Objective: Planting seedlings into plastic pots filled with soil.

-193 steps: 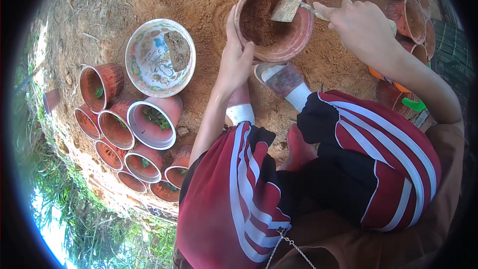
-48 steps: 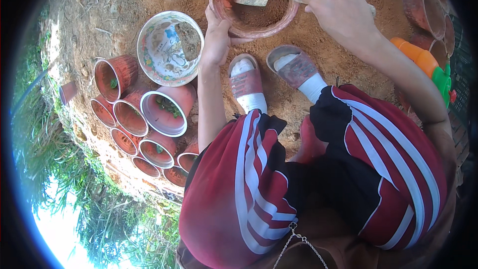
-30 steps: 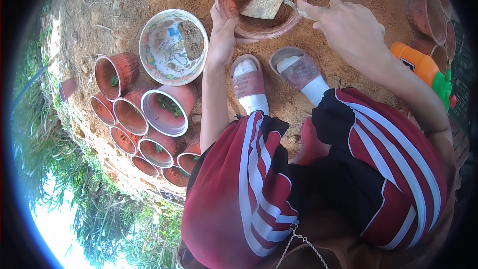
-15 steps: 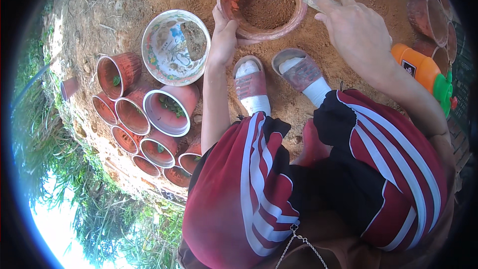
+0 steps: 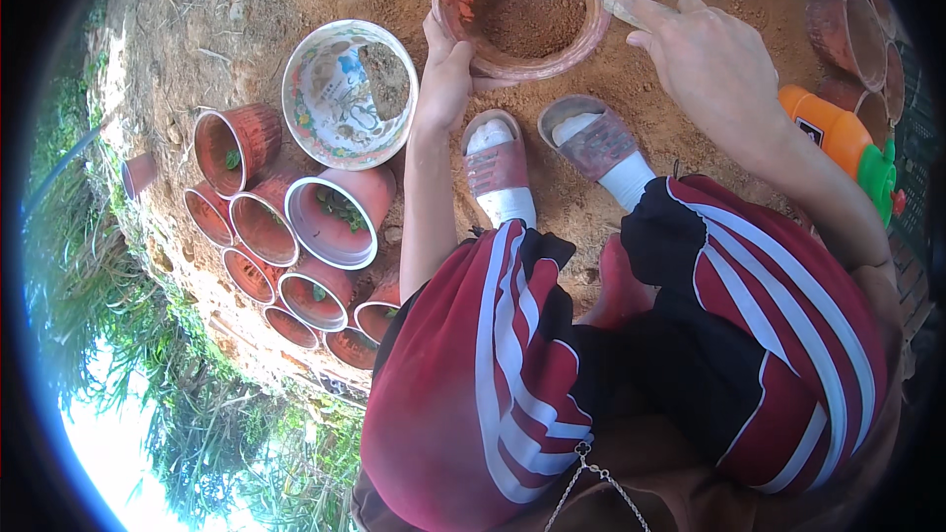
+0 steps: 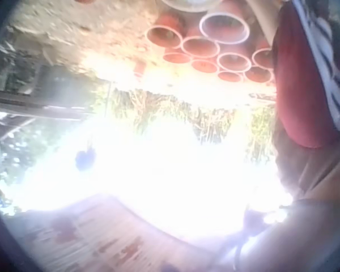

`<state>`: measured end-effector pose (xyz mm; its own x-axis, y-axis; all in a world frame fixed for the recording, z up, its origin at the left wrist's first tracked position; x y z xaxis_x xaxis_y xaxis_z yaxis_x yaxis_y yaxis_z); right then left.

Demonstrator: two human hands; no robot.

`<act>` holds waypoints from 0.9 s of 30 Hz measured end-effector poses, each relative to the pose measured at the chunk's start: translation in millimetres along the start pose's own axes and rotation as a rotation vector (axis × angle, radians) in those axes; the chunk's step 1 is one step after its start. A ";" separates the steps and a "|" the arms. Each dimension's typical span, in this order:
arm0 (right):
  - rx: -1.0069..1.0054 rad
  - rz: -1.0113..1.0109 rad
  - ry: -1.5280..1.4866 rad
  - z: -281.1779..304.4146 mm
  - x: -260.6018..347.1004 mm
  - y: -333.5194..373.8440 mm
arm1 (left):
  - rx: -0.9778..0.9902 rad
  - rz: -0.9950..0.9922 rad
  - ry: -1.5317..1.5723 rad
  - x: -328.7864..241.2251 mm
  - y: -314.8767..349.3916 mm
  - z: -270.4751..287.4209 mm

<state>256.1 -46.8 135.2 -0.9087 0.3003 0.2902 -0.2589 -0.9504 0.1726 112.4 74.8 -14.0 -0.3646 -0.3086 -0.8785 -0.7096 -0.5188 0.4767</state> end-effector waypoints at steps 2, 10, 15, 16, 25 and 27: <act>-0.018 -0.062 0.028 3.1 -5.5 -0.4 | 0.014 0.004 0.007 -2.6 1.3 -2.6; -0.015 -0.052 -0.012 -13.6 -3.1 0.5 | 0.017 0.006 0.008 -2.3 -1.1 -0.7; -0.002 0.060 -0.038 -11.6 3.8 0.9 | 0.000 0.008 0.005 -1.1 0.6 2.2; 0.009 0.077 -0.022 -9.8 4.0 0.3 | -0.004 0.002 0.013 -1.4 0.8 2.0; -0.035 0.028 0.065 3.4 1.4 -2.6 | -0.013 -0.019 -0.007 -1.6 0.5 1.0; -0.048 -0.004 0.084 4.6 0.6 -4.2 | -0.020 -0.009 -0.020 -1.9 0.9 0.3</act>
<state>258.1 -42.2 139.0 -0.9314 0.2981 0.2091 -0.2761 -0.9526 0.1280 112.3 75.2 -11.8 -0.3702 -0.2880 -0.8832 -0.7006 -0.5378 0.4690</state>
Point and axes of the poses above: each hand's wrist, its own y-axis away from the middle knuckle, its own z-axis out of the back of the hand, x = y × z, the point moved 10 cm from there along -y, towards the middle knuckle, and after that the axes turned 10 degrees about -y, right-handed, at the moved point
